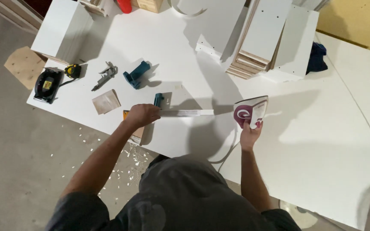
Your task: The person sands the edges of a white rectangular board using a sanding block. They then use a yellow plastic scraper to smooth the surface. Later, the person uses a clothes iron to press a thin white strip of material onto the board, followed by clamping the strip in place with a blue clamp.
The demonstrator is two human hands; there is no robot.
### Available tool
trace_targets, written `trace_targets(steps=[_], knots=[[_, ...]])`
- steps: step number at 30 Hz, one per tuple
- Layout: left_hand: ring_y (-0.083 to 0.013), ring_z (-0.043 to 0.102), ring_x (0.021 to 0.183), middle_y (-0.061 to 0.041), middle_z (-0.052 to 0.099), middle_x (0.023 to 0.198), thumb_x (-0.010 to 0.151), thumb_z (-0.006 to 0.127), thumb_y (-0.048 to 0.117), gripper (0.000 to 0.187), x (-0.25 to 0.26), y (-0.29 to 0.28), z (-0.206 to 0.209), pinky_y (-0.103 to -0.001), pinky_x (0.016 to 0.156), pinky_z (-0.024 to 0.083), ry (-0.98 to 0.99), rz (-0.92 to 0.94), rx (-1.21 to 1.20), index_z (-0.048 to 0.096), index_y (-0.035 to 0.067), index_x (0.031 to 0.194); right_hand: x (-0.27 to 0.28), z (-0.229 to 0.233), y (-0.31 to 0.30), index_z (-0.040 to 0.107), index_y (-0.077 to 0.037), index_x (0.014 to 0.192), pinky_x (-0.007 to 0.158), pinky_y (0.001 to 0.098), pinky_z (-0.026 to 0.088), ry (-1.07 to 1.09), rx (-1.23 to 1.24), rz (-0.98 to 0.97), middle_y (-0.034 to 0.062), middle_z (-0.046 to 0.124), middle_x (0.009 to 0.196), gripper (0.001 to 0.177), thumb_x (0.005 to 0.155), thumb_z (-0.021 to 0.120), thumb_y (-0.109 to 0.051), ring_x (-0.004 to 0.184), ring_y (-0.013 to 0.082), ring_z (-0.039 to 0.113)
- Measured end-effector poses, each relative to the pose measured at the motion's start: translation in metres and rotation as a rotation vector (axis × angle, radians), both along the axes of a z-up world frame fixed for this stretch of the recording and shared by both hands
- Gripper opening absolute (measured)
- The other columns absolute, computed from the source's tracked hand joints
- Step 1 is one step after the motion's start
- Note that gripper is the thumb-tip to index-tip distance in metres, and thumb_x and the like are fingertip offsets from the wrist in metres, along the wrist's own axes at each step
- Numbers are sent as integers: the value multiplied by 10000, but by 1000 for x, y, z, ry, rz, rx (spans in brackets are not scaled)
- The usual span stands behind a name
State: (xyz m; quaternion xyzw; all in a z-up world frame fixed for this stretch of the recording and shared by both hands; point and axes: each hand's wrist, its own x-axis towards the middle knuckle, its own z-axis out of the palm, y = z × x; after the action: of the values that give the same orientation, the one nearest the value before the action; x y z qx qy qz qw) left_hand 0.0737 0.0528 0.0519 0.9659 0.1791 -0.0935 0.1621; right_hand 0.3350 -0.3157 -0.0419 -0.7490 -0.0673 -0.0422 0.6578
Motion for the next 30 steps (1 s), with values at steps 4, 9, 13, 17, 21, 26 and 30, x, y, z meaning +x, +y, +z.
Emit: trace_targets(steps=[4,9,13,17,21,26,30], knots=[[-251,764,965,47,775,1107,925,699,501,342,-9,21,-24,-444,849,617,-5,-3,17,731,350,1230,-4,3,-9,561,-63,1135,914,406,514,-41,-30,58,126,667,1003,247,915,641,17,960,166,635],[-389,745,957,-89,779,1128,921,753,388,343,7,41,-11,-544,819,600,-304,54,-176,770,185,1197,-3,-4,-25,490,-1,1242,995,493,456,2,-169,103,240,668,1114,310,985,641,-87,1072,321,657],[-361,730,1036,-113,729,1258,868,842,417,541,19,66,-1,-499,851,594,-457,59,81,711,133,1310,-17,8,-27,497,-2,1286,1038,481,444,56,-180,105,224,672,1152,363,985,681,-85,1139,308,644],[-336,715,841,-70,646,972,935,748,302,220,-28,52,-31,-452,697,595,-534,466,213,700,145,1081,-31,38,-28,440,200,1324,1099,482,417,71,-432,153,413,539,1259,618,1007,739,-238,1188,477,580],[-369,763,878,-64,719,1001,947,546,429,251,-105,27,-168,-521,755,626,181,644,-21,733,276,1016,-44,13,-53,536,139,1147,808,427,487,20,-500,33,227,563,955,442,920,830,-100,867,351,603],[-445,702,1030,-175,664,1130,943,606,350,377,-96,-34,-90,-537,821,621,30,572,-88,680,78,1194,-87,-1,-54,670,-62,1103,837,435,518,361,-632,154,147,673,979,279,956,743,-288,925,315,665],[-389,648,1123,-144,590,1205,770,709,552,735,-103,-30,-154,-505,833,627,8,553,89,606,64,1311,-124,31,7,716,-106,1061,717,380,562,542,-568,538,108,736,871,288,893,775,-332,699,221,694]])
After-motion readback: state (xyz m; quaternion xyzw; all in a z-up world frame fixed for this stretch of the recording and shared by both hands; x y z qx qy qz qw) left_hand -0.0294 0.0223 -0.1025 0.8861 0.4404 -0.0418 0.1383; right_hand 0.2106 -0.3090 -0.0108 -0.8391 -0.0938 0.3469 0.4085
